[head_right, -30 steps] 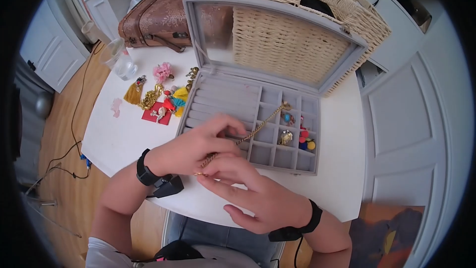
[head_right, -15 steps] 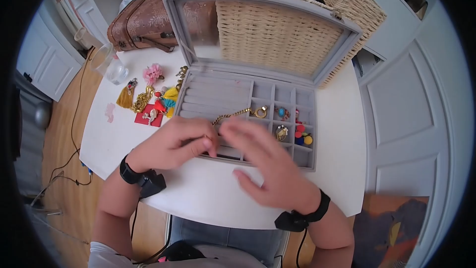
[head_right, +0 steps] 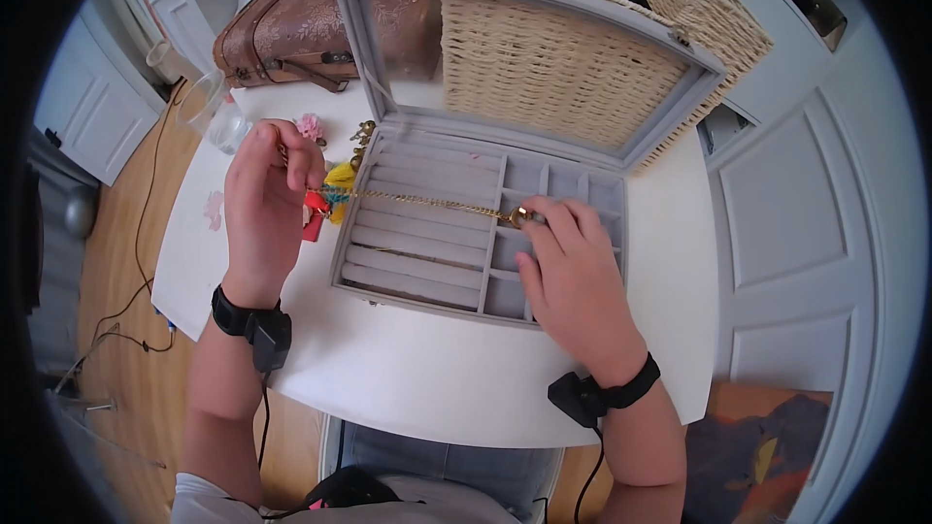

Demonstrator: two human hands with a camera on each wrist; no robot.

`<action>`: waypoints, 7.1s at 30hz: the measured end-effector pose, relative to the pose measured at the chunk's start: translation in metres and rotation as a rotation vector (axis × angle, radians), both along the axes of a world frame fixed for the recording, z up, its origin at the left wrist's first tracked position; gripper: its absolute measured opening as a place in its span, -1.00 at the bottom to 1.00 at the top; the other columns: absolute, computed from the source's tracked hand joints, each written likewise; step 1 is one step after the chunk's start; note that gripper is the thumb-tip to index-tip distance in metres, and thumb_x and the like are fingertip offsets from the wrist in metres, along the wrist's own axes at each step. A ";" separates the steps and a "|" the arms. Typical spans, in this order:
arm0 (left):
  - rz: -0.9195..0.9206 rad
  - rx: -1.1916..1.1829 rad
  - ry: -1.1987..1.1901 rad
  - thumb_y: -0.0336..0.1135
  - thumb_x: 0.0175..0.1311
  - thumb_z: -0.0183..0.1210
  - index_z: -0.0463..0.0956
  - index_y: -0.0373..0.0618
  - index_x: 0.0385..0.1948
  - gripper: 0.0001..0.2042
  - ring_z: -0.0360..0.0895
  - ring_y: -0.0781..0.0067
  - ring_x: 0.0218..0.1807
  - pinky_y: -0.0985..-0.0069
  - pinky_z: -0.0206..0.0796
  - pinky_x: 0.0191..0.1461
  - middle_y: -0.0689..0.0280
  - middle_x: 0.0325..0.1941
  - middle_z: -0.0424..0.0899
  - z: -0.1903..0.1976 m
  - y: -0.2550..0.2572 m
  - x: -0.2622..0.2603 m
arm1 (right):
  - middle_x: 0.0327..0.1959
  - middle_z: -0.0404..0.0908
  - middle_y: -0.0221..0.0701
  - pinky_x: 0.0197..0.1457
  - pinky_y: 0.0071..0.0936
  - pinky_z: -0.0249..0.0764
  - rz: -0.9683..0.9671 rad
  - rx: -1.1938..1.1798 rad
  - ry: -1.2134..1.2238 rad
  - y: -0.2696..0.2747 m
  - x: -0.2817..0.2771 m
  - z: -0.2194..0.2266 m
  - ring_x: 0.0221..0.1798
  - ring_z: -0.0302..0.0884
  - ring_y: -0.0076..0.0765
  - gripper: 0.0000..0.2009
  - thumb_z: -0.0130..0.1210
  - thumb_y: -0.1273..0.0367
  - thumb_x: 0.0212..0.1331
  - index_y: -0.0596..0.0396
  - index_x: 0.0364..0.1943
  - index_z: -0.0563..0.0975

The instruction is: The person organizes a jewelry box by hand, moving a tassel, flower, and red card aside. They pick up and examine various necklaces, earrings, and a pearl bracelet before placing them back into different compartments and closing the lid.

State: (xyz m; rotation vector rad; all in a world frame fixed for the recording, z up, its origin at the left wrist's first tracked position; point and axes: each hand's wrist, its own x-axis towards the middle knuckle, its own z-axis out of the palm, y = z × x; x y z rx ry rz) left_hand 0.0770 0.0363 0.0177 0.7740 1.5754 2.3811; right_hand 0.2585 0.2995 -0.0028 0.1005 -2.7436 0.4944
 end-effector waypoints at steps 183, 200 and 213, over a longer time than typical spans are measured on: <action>-0.171 -0.210 0.129 -0.62 0.46 0.24 0.59 -0.18 -0.13 -0.89 0.60 0.53 0.10 0.49 0.44 0.27 0.36 0.01 0.64 -0.008 -0.010 -0.027 | 0.03 0.28 -0.37 0.21 -0.35 0.45 0.309 -0.992 0.087 0.075 0.033 0.036 0.10 0.44 -0.33 -0.64 0.12 0.81 0.12 0.00 -0.34 0.31; -0.187 -0.280 0.107 -0.65 0.45 0.20 0.59 -0.20 -0.16 -0.89 0.58 0.52 0.09 0.51 0.41 0.31 0.38 0.01 0.64 -0.013 -0.008 -0.025 | -0.01 0.33 -0.38 0.18 -0.41 0.56 0.344 -1.122 0.063 0.071 0.035 0.040 0.08 0.45 -0.36 -0.67 0.15 0.77 0.12 0.01 -0.40 0.31; 0.183 -0.803 0.735 -0.65 0.31 0.20 0.68 -0.34 -0.18 -0.88 0.70 0.28 0.03 0.44 0.61 0.11 0.19 0.05 0.69 -0.029 -0.002 -0.031 | -0.03 0.42 -0.37 0.16 -0.53 0.54 0.019 -0.631 -0.072 0.081 0.025 0.019 -0.01 0.50 -0.38 -0.75 0.12 0.78 0.05 0.17 -0.26 0.48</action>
